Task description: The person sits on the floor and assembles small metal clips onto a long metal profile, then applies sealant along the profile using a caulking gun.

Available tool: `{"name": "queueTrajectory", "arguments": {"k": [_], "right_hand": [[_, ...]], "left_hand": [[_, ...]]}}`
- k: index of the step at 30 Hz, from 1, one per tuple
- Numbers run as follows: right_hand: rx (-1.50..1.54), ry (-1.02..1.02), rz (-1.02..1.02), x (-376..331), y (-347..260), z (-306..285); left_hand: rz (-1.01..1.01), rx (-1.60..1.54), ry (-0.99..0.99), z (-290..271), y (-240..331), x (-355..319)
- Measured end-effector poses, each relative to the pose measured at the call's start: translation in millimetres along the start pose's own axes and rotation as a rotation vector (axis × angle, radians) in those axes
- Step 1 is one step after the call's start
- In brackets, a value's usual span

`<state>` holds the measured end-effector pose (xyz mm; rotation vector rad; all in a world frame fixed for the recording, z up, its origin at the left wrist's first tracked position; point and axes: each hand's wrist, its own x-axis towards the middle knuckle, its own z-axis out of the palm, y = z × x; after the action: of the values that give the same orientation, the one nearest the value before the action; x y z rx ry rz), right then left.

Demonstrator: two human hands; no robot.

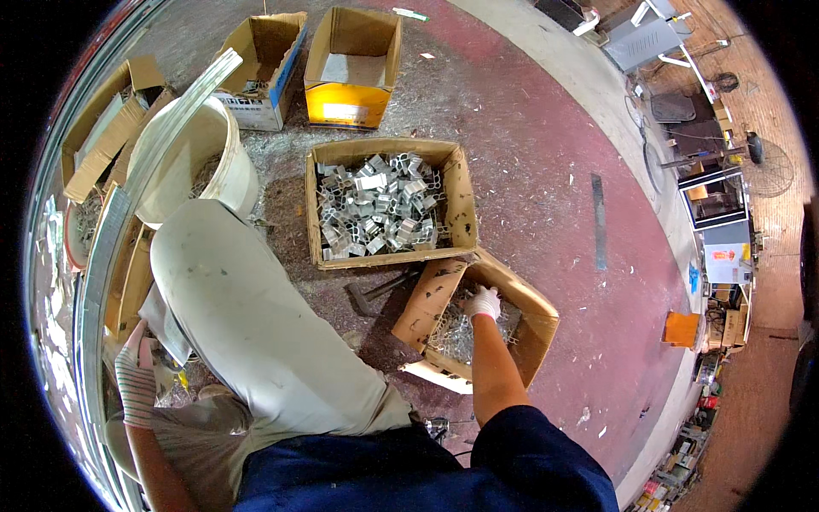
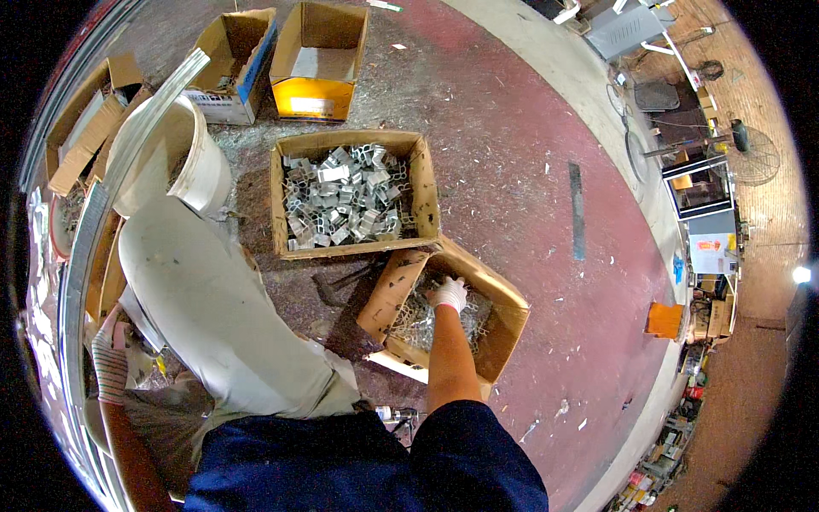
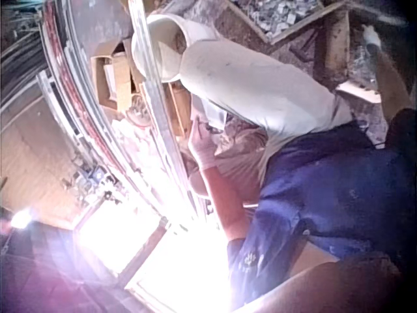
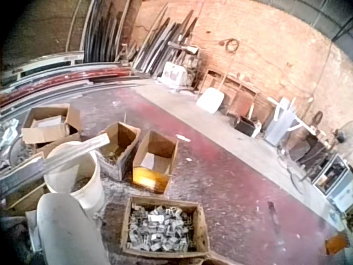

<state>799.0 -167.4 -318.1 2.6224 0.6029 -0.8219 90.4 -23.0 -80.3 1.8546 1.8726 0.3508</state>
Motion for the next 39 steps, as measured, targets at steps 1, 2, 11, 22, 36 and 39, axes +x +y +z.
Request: {"name": "queueTrajectory", "arguments": {"k": [1, 2, 11, 22, 36, 39], "right_hand": [[-0.018, -0.005, 0.013, 0.1, -4.7, -0.3], [-0.03, -0.034, -0.003, 1.0, -9.1, -1.7], [0.009, -0.005, -0.253, 19.3, 59.4, 5.9], [0.605, -0.439, -0.156, -39.3, 103.0, -79.2], [0.875, -0.528, -0.184, -52.8, 81.3, -110.4], [1.031, -0.654, -0.366, -52.3, 80.5, -131.5]], "left_hand": [[-0.066, 0.001, -0.033, -7.0, 14.5, -2.4], [-0.133, 0.004, -0.065, -12.1, 22.6, -3.9], [0.008, -0.064, -0.032, -8.0, 20.2, 4.1], [0.094, -0.254, -0.008, -12.1, 51.9, 19.9], [-0.008, -0.42, 0.02, -23.2, 46.0, 3.7], [-0.014, -0.507, -0.021, -19.4, 57.0, 3.4]]}}
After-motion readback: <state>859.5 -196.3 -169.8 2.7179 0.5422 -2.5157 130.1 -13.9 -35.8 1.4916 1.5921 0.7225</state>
